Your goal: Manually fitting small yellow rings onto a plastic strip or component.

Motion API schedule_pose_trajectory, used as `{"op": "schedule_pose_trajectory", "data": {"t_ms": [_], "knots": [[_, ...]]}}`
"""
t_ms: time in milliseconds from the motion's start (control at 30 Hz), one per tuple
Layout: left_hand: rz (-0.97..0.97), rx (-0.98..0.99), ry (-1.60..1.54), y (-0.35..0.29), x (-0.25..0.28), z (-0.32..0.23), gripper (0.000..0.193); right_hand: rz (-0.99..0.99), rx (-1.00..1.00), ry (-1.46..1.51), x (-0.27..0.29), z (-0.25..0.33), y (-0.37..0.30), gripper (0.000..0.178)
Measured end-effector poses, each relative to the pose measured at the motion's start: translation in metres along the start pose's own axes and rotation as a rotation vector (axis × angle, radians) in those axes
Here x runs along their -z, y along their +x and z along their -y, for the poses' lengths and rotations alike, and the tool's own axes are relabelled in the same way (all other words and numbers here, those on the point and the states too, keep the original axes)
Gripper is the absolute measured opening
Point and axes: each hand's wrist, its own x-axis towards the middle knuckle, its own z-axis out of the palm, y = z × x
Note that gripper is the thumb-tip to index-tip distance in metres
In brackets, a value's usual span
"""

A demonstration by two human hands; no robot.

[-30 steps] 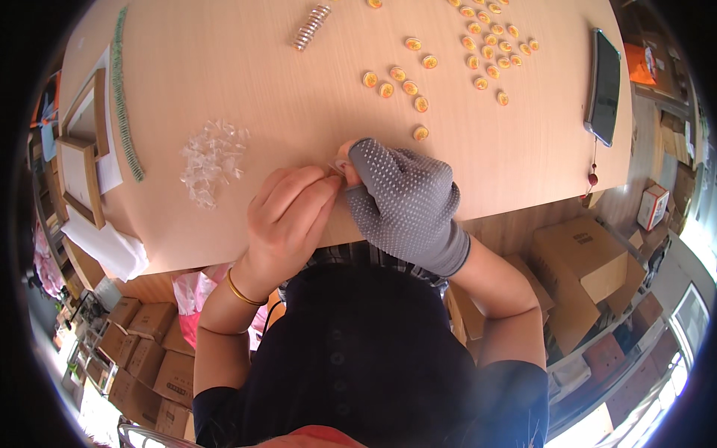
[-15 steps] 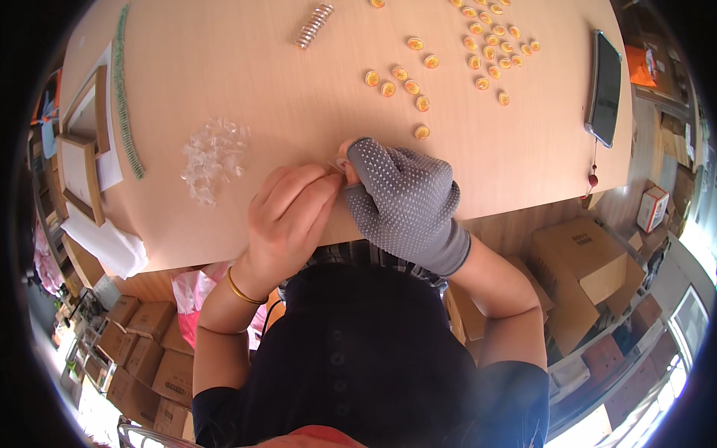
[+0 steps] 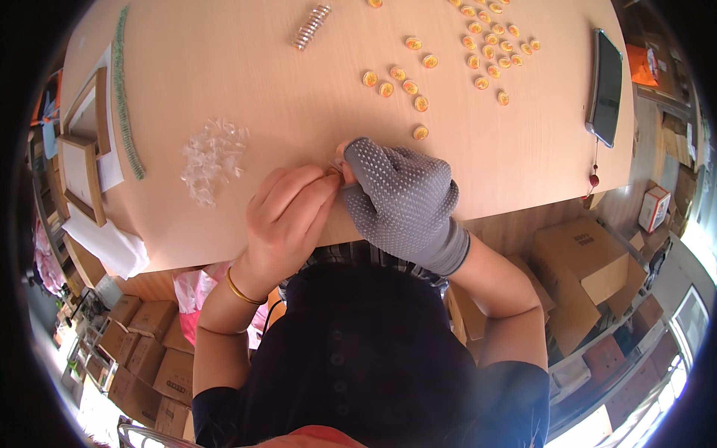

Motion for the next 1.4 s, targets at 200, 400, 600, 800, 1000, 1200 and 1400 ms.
{"op": "schedule_pose_trajectory", "data": {"t_ms": [200, 400, 600, 800, 1000, 1200, 1400], "knots": [[-0.006, 0.025, -0.031, -0.001, 0.0, -0.001, 0.025, 0.012, -0.066, 0.059, 0.001, 0.0, -0.002, 0.018], [-0.019, 0.025, -0.045, 0.0, -0.001, 0.0, 0.025, 0.013, -0.023, 0.04, 0.001, 0.0, -0.001, 0.007], [-0.005, 0.045, -0.061, -0.002, -0.001, 0.0, 0.024, 0.041, -0.035, 0.002, 0.001, -0.001, -0.002, 0.021], [0.016, 0.034, -0.139, 0.001, 0.008, 0.005, 0.032, 0.036, 0.008, 0.007, 0.002, -0.001, -0.001, 0.008], [-0.02, 0.021, -0.071, -0.005, 0.008, 0.005, 0.024, -0.002, -0.032, 0.061, 0.001, 0.001, -0.001, 0.009], [-0.011, -0.023, -0.053, -0.001, 0.008, 0.006, 0.03, 0.048, -0.018, 0.023, 0.003, 0.001, -0.001, 0.008], [-0.003, -0.014, -0.055, 0.002, 0.006, 0.003, 0.035, 0.14, -0.01, 0.029, 0.009, -0.001, 0.0, 0.024]]}}
